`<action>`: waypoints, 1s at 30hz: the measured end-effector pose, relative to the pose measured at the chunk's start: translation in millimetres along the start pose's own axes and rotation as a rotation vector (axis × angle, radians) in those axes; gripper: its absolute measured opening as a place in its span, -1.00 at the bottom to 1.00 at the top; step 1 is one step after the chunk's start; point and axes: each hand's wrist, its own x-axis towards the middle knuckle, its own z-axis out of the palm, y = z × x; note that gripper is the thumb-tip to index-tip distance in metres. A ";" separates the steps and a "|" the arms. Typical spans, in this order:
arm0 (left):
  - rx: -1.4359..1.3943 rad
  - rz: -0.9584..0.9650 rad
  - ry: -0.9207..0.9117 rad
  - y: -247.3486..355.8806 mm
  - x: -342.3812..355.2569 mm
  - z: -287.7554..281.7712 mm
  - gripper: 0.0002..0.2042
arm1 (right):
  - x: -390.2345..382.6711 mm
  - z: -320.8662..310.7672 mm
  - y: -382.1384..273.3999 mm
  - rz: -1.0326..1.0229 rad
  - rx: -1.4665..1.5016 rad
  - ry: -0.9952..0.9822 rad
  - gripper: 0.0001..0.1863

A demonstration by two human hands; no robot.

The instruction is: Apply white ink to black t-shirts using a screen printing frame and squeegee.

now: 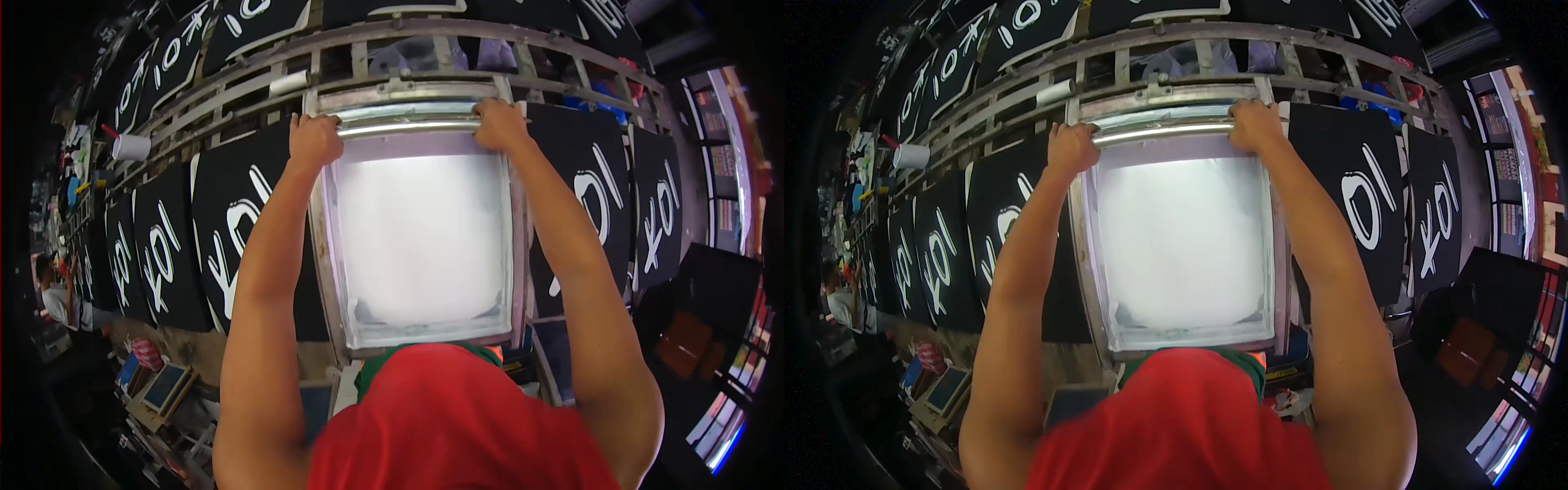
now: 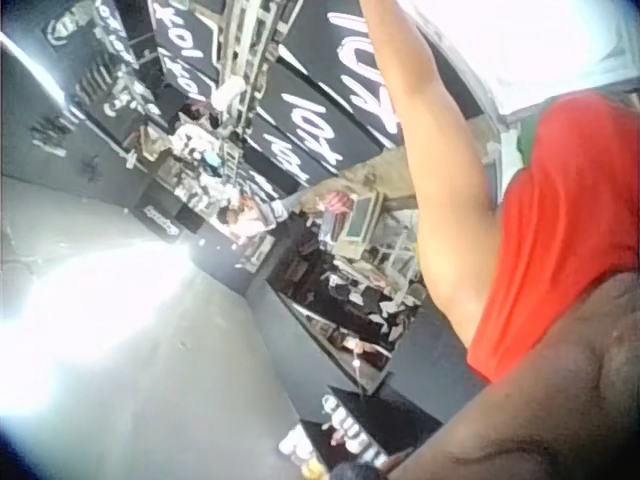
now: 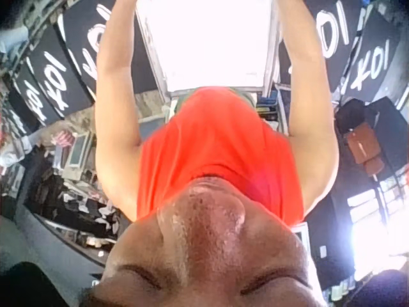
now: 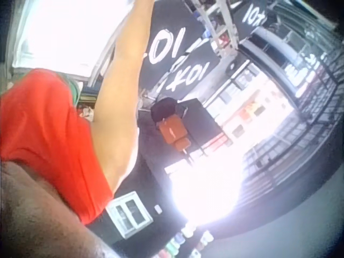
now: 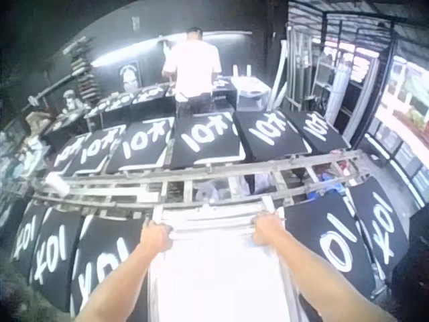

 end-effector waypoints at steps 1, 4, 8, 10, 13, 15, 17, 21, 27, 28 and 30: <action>0.001 -0.011 -0.011 4.0 -12.6 -5.6 -0.60 | -14.6 -7.6 -5.1 0.018 0.004 -0.074 -0.57; -0.006 -0.001 -0.241 33.5 -106.7 -23.4 -0.63 | -112.8 8.0 -14.6 0.036 0.011 -0.168 -0.58; -0.063 0.045 -0.298 70.0 -285.3 -18.4 -0.59 | -289.2 30.5 -37.6 0.038 0.005 -0.350 -0.53; -0.149 -0.002 -0.373 83.0 -359.5 -25.7 -0.56 | -359.0 47.6 -50.7 0.021 0.029 -0.363 -0.59; -0.188 0.007 -0.508 85.2 -360.7 -55.3 -0.54 | -370.1 42.9 -53.6 0.005 0.101 -0.399 -0.62; -0.159 0.092 -0.396 65.8 -329.6 -43.6 -0.68 | -333.9 36.8 -41.7 -0.024 0.149 -0.341 -0.61; -0.053 0.101 -0.279 55.3 -245.9 -42.4 -0.69 | -258.3 22.0 -25.6 0.017 0.089 -0.234 -0.56; -0.020 0.000 -0.156 28.3 -73.8 -33.4 -0.67 | -82.2 -6.3 -1.4 0.002 0.003 -0.051 -0.60; 0.029 -0.061 -0.103 16.0 11.9 -11.4 -0.61 | 5.6 -2.7 10.9 0.064 -0.034 -0.020 -0.55; 0.032 -0.059 -0.082 16.6 6.7 -7.7 -0.60 | 0.3 0.5 8.5 0.063 -0.033 -0.010 -0.54; 0.025 -0.057 -0.122 19.9 -14.9 -11.4 -0.61 | -21.8 -5.3 2.7 0.068 -0.022 -0.099 -0.53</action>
